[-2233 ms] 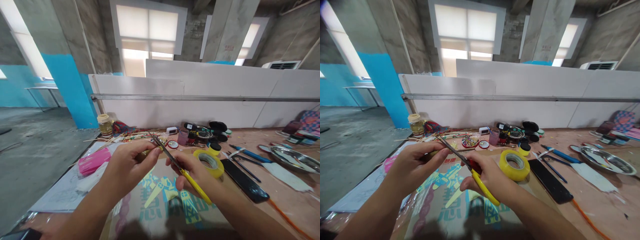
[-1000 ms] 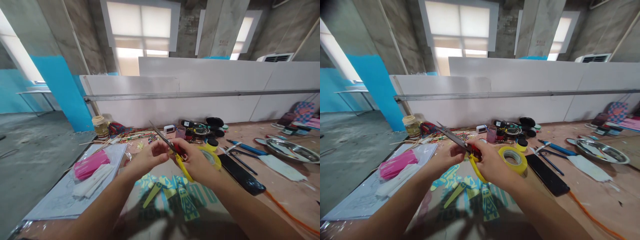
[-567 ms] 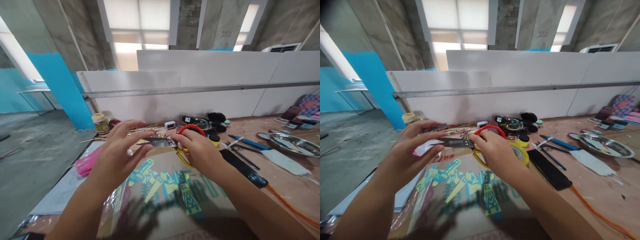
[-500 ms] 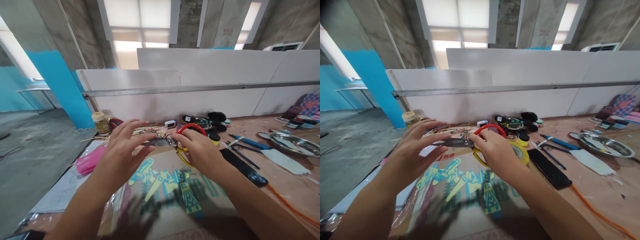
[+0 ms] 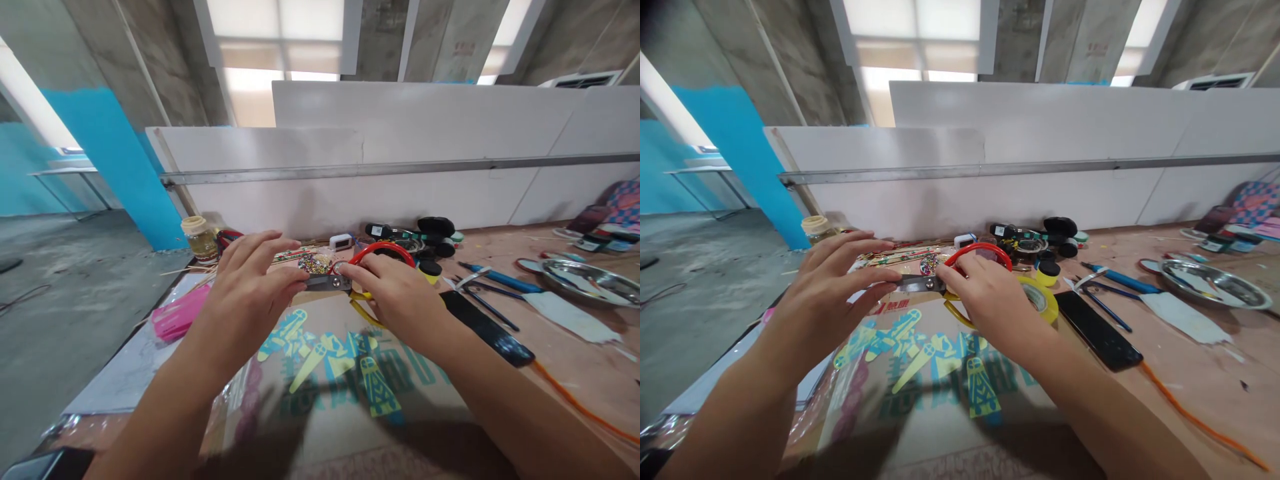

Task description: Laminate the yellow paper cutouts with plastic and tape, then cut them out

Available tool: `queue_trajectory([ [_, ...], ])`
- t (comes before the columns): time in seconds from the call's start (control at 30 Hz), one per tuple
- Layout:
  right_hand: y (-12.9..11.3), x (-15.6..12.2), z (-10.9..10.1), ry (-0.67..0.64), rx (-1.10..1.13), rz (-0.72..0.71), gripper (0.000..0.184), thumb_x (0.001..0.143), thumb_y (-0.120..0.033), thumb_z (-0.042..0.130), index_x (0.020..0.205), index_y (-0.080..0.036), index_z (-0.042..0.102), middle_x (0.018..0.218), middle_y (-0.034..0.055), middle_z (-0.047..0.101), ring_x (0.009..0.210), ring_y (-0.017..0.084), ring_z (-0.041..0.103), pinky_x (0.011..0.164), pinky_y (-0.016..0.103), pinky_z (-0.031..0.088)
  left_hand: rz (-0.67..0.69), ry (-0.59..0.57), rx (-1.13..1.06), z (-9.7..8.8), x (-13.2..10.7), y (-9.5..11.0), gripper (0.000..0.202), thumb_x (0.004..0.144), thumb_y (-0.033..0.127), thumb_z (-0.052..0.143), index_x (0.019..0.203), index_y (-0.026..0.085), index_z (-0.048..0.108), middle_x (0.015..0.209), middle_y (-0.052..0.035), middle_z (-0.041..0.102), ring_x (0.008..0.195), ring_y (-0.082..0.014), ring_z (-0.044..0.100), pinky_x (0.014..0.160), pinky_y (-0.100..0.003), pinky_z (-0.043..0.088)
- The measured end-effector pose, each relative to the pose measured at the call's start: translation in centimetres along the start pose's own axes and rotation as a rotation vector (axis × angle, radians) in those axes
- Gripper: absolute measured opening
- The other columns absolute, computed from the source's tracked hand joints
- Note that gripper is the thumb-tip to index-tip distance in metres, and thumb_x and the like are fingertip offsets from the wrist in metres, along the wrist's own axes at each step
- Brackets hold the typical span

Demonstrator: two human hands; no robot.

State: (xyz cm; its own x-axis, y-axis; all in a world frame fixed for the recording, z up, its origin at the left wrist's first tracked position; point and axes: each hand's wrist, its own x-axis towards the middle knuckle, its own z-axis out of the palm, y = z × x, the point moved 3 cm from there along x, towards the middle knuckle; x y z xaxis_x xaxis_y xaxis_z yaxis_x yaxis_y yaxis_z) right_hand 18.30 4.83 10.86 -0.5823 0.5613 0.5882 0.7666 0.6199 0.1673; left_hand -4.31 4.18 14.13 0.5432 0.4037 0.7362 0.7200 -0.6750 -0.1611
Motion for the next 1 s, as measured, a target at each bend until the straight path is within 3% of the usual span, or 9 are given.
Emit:
queue_trajectory([
  [0.17, -0.3, 0.1, 0.3, -0.011, -0.038, -0.030, 0.049, 0.088, 0.002, 0.047, 0.130, -0.019, 0.060, 0.103, 0.0106, 0.067, 0.091, 0.024, 0.059, 0.074, 0.034, 0.045, 0.080, -0.028, 0.104, 0.5, 0.0, 0.3, 0.010, 0.092, 0.011, 0.065, 0.091, 0.019, 0.071, 0.120, -0.0101, 0.070, 0.126, -0.0324, 0.056, 0.113, -0.055, 0.040],
  [0.3, -0.3, 0.1, 0.6, -0.020, -0.030, -0.031, 0.043, 0.092, -0.001, 0.049, 0.129, -0.019, 0.061, 0.102, 0.0108, 0.066, 0.091, 0.025, 0.059, 0.074, 0.034, 0.045, 0.076, -0.094, 0.115, 1.7, 0.0, 0.0, 0.013, 0.096, 0.014, 0.057, 0.089, 0.018, 0.067, 0.111, -0.0102, 0.071, 0.112, -0.0301, 0.060, 0.109, -0.053, 0.042],
  [0.43, -0.3, 0.2, 0.9, -0.030, -0.016, -0.010, 0.047, 0.090, 0.001, 0.047, 0.129, -0.019, 0.062, 0.102, 0.0110, 0.066, 0.088, 0.024, 0.059, 0.071, 0.033, 0.043, -0.016, -0.140, 0.005, 2.8, 0.0, -1.0, 0.014, 0.098, 0.014, 0.052, 0.091, 0.018, 0.064, 0.107, -0.0096, 0.070, 0.104, -0.0273, 0.060, 0.100, -0.048, 0.047],
  [0.57, -0.2, 0.1, 1.1, -0.044, -0.003, -0.002, 0.049, 0.088, 0.002, 0.048, 0.130, -0.019, 0.062, 0.102, 0.0112, 0.066, 0.085, 0.024, 0.059, 0.070, 0.032, 0.043, -0.145, -0.053, -0.108, 2.1, 0.4, -1.7, 0.017, 0.100, 0.017, 0.047, 0.091, 0.019, 0.062, 0.102, -0.0088, 0.069, 0.100, -0.0244, 0.062, 0.096, -0.042, 0.048],
  [0.67, 0.4, 0.0, 0.9, -0.034, -0.020, 0.014, 0.049, 0.087, 0.001, 0.049, 0.130, -0.020, 0.063, 0.103, 0.0107, 0.067, 0.084, 0.023, 0.060, 0.070, 0.031, 0.044, -0.255, 0.005, -0.200, 2.3, 0.3, -3.4, 0.018, 0.102, 0.025, 0.047, 0.094, 0.019, 0.061, 0.100, -0.0075, 0.068, 0.102, -0.0232, 0.062, 0.094, -0.038, 0.048],
  [0.8, 1.7, -0.1, -0.7, 0.055, -0.045, 0.112, 0.050, 0.085, -0.001, 0.054, 0.129, -0.022, 0.064, 0.104, 0.0082, 0.070, 0.088, 0.023, 0.064, 0.067, 0.029, 0.044, -0.446, -0.099, -0.139, 6.0, -1.1, -7.6, 0.022, 0.098, 0.035, 0.051, 0.094, 0.019, 0.065, 0.102, -0.0093, 0.070, 0.105, -0.0270, 0.061, 0.099, -0.041, 0.045],
  [0.87, 2.3, -0.2, -1.7, 0.117, -0.001, 0.177, 0.049, 0.082, -0.001, 0.055, 0.124, -0.023, 0.067, 0.104, 0.0071, 0.071, 0.088, 0.023, 0.065, 0.066, 0.029, 0.045, -0.478, -0.162, -0.126, 8.2, -2.0, -9.0, 0.023, 0.096, 0.035, 0.052, 0.092, 0.018, 0.067, 0.100, -0.0112, 0.071, 0.102, -0.0289, 0.062, 0.098, -0.043, 0.045],
  [1.0, 3.0, -0.2, -2.2, 0.131, 0.431, 0.332, 0.041, 0.083, -0.009, 0.060, 0.121, -0.023, 0.067, 0.098, 0.0049, 0.071, 0.078, 0.020, 0.064, 0.066, 0.030, 0.050, -0.518, -0.228, -0.147, 10.3, -2.5, -8.8, 0.031, 0.098, 0.040, 0.047, 0.085, 0.020, 0.066, 0.086, -0.0085, 0.071, 0.087, -0.0274, 0.065, 0.083, -0.038, 0.048],
])
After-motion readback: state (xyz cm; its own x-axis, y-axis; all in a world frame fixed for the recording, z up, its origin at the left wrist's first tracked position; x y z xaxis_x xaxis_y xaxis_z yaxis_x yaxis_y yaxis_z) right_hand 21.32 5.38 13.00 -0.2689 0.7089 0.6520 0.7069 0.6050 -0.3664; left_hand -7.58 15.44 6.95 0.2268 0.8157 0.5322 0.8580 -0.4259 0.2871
